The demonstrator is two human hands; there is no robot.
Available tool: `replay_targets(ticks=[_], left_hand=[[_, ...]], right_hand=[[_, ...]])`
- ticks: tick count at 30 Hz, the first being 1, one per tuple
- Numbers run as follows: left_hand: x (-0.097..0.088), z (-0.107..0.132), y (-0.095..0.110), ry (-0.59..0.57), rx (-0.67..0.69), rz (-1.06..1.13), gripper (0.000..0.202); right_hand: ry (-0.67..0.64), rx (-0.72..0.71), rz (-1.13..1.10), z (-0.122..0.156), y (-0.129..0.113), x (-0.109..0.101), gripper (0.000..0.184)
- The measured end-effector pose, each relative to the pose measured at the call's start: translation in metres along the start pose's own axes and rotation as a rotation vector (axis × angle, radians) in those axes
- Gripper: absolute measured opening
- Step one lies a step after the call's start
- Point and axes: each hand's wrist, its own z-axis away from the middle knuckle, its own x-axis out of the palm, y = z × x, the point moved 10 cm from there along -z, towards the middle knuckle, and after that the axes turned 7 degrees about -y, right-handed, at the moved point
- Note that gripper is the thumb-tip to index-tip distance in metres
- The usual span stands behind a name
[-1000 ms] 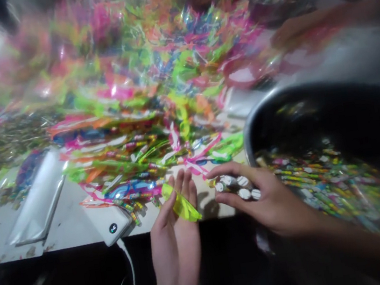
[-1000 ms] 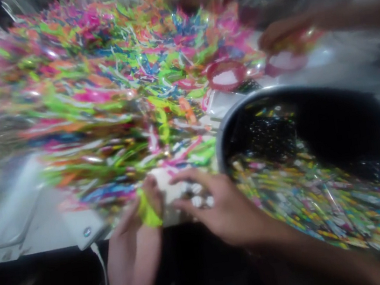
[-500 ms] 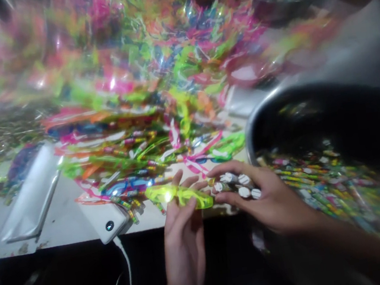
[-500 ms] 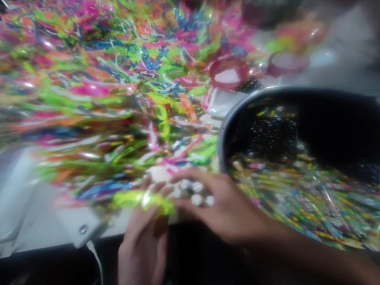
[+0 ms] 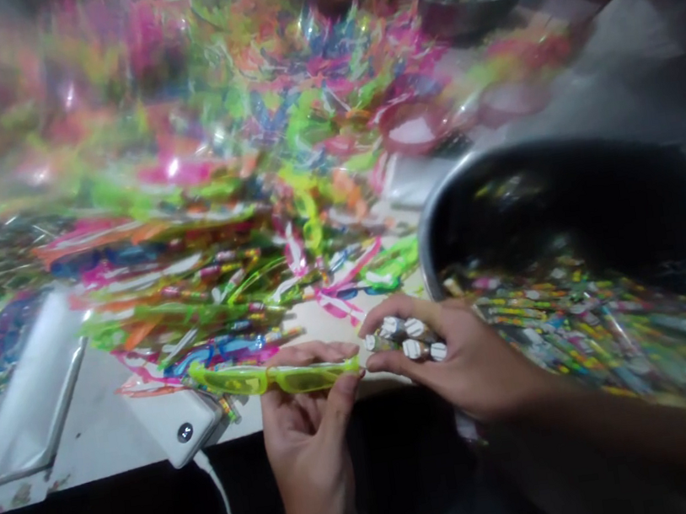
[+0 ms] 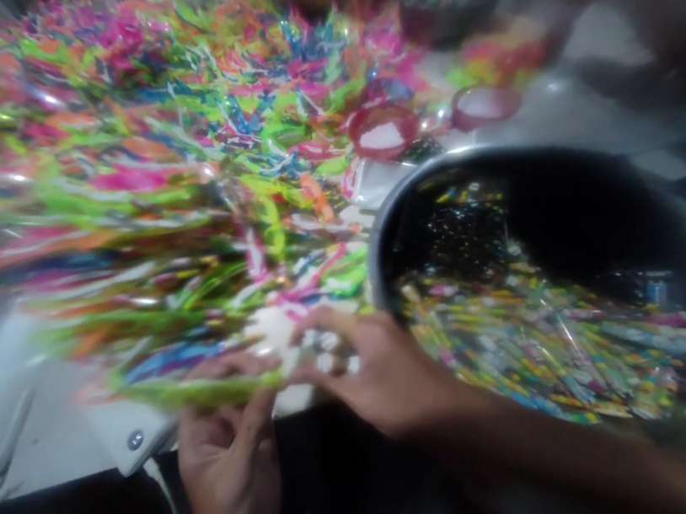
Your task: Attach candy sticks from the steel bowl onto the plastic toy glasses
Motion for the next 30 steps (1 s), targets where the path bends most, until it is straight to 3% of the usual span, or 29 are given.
replay_targets(ticks=[3, 8, 15, 19, 26, 30], left_hand=[[0.000, 0.003, -0.001, 0.030, 0.003, -0.013, 0.035], [0.010, -0.001, 0.003, -0.059, 0.068, -0.040, 0.034], [0.011, -0.003, 0.004, -0.082, 0.151, -0.069, 0.032], [0.014, -0.003, 0.009, -0.087, 0.192, -0.053, 0.033], [0.010, -0.006, 0.006, -0.067, 0.207, -0.059, 0.032], [0.004, -0.008, -0.012, -0.028, 0.090, -0.001, 0.029]], right_hand=[[-0.015, -0.017, 0.014, 0.000, -0.003, 0.000, 0.020], [-0.053, -0.039, 0.049, 0.001, -0.003, 0.004, 0.022], [-0.097, -0.137, 0.117, 0.004, -0.008, 0.009, 0.022], [-0.107, -0.122, 0.130, 0.005, -0.007, 0.009, 0.021], [-0.153, -0.116, 0.080, 0.004, -0.003, 0.009, 0.017], [-0.139, -0.052, 0.093, 0.004, 0.002, 0.006, 0.023]])
